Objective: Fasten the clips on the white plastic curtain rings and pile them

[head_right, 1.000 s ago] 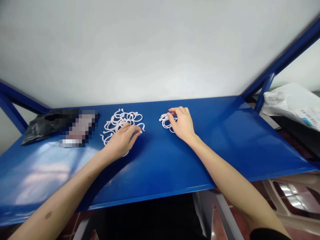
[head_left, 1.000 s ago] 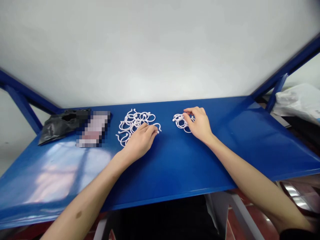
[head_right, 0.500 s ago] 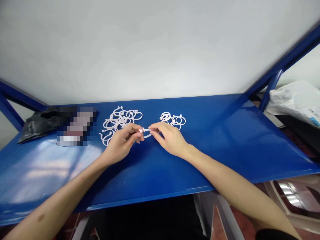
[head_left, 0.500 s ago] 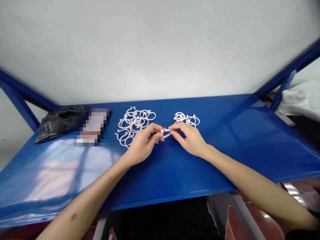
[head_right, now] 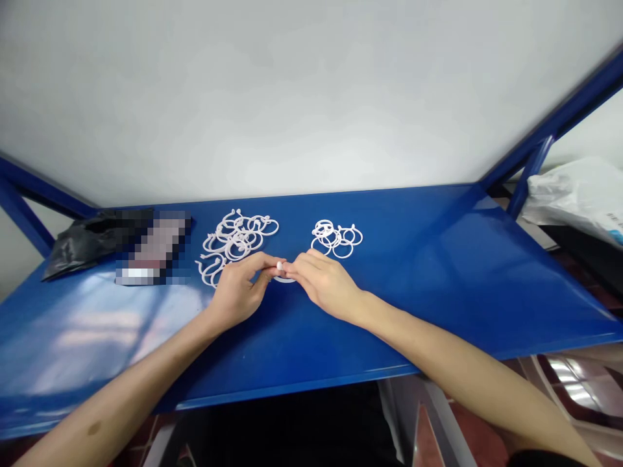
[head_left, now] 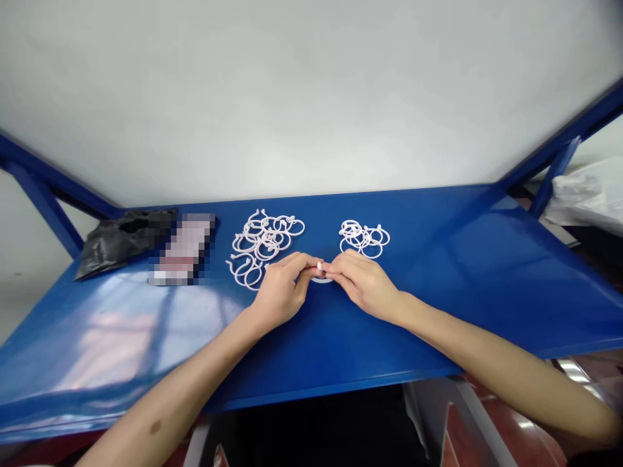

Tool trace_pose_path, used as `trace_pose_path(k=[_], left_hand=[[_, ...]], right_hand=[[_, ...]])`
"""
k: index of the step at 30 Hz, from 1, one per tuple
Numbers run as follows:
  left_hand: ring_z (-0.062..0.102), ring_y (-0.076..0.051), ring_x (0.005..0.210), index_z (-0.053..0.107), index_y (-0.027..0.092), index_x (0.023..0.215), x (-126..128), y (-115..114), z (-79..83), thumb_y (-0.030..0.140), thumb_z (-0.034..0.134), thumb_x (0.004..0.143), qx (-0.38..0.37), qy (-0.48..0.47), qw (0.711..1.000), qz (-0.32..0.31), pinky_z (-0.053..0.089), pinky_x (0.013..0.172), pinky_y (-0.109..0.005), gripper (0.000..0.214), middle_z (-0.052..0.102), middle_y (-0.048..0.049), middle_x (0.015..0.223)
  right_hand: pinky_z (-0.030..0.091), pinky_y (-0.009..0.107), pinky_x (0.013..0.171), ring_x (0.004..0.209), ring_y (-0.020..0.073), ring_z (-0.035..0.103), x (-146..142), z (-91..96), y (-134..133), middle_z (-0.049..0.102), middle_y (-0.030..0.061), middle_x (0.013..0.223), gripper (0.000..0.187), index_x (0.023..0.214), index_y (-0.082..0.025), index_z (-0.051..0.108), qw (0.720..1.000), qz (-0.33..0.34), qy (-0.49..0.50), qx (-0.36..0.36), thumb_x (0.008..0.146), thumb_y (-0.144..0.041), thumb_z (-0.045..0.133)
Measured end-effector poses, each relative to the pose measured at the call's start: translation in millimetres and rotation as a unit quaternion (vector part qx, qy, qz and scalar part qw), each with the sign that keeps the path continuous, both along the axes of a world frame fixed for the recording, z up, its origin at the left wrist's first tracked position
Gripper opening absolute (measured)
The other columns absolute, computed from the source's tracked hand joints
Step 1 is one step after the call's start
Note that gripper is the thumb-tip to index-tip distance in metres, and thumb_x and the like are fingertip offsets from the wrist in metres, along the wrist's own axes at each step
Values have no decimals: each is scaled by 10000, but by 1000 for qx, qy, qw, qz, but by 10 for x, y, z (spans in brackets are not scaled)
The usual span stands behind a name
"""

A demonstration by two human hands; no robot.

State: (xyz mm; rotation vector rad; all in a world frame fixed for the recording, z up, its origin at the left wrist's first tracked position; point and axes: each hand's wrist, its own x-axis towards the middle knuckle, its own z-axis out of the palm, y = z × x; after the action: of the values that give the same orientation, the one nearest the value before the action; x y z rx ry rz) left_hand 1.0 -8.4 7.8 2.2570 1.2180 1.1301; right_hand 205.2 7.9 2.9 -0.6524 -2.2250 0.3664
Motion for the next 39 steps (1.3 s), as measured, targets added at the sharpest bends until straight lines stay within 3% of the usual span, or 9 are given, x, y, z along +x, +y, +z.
trace_pose_path(k=[4, 8, 10, 15, 21, 24, 31, 35, 39], left_hand=[[697, -165, 836, 686, 211, 1074, -70, 91, 40, 235, 553, 988, 13, 82, 996, 4, 560, 775, -287, 160, 748, -32, 948], [662, -247, 977, 695, 198, 1059, -312, 260, 132, 271, 510, 991, 38, 187, 972, 141, 543, 862, -393, 209, 731, -79, 1001], [634, -288, 1020, 695, 190, 1030, -473, 340, 165, 264, 509, 972, 12, 236, 950, 203, 535, 842, -416, 209, 720, -90, 983], [610, -302, 959, 679, 172, 1131, -750, 460, 113, 198, 466, 920, 5, 323, 917, 235, 518, 786, -421, 301, 692, -131, 1009], [583, -297, 858, 692, 208, 956, -797, 506, 35, 259, 496, 920, 46, 328, 919, 213, 501, 744, -424, 205, 710, -110, 894], [575, -302, 859, 672, 207, 892, -784, 495, 49, 272, 516, 919, 43, 321, 921, 215, 492, 746, -430, 171, 712, -109, 878], [593, -334, 903, 687, 172, 982, -757, 479, 59, 206, 511, 905, 14, 326, 923, 202, 476, 783, -461, 195, 722, -138, 924], [611, -306, 935, 672, 177, 978, -665, 452, 163, 173, 538, 877, 16, 255, 940, 226, 495, 829, -433, 168, 718, -105, 914], [635, -221, 882, 655, 198, 1008, -441, 322, 248, 174, 585, 869, 29, 146, 969, 197, 517, 831, -352, 158, 702, -46, 906]], right_hand=[[545, 342, 779, 845, 184, 627, 21, 40, 90, 714, 64, 920, 135, 1047, -184, 655, 998, -49, -19, 26, 1023, -220, 527], [540, 367, 829, 938, 210, 644, 171, 80, 296, 706, 80, 980, 151, 1026, -198, 688, 983, -179, -5, 47, 1009, -253, 549], [542, 371, 794, 907, 215, 638, 302, 77, 424, 684, 84, 972, 171, 1029, -202, 704, 967, -251, -6, 38, 1001, -272, 551], [545, 442, 797, 897, 256, 601, 542, -18, 653, 661, 81, 938, 192, 1051, -211, 722, 942, -330, -53, 18, 976, -282, 560], [527, 569, 896, 1039, 320, 554, 461, -18, 581, 593, 148, 1111, 376, 1341, -180, 584, 939, -331, -73, 60, 993, -308, 517], [526, 557, 910, 1060, 319, 546, 372, 32, 482, 581, 144, 1138, 383, 1361, -196, 559, 946, -309, -67, 73, 998, -311, 520], [539, 506, 897, 1046, 302, 549, 213, 34, 316, 610, 135, 1134, 363, 1346, -205, 562, 966, -230, -97, 64, 993, -290, 548], [540, 502, 896, 1062, 301, 565, 171, 60, 263, 628, 139, 1151, 350, 1339, -213, 564, 973, -197, -91, 74, 998, -290, 549], [551, 492, 903, 1065, 281, 622, 96, 85, 170, 674, 115, 1140, 374, 1360, -230, 532, 988, -123, -69, 56, 1006, -347, 556]])
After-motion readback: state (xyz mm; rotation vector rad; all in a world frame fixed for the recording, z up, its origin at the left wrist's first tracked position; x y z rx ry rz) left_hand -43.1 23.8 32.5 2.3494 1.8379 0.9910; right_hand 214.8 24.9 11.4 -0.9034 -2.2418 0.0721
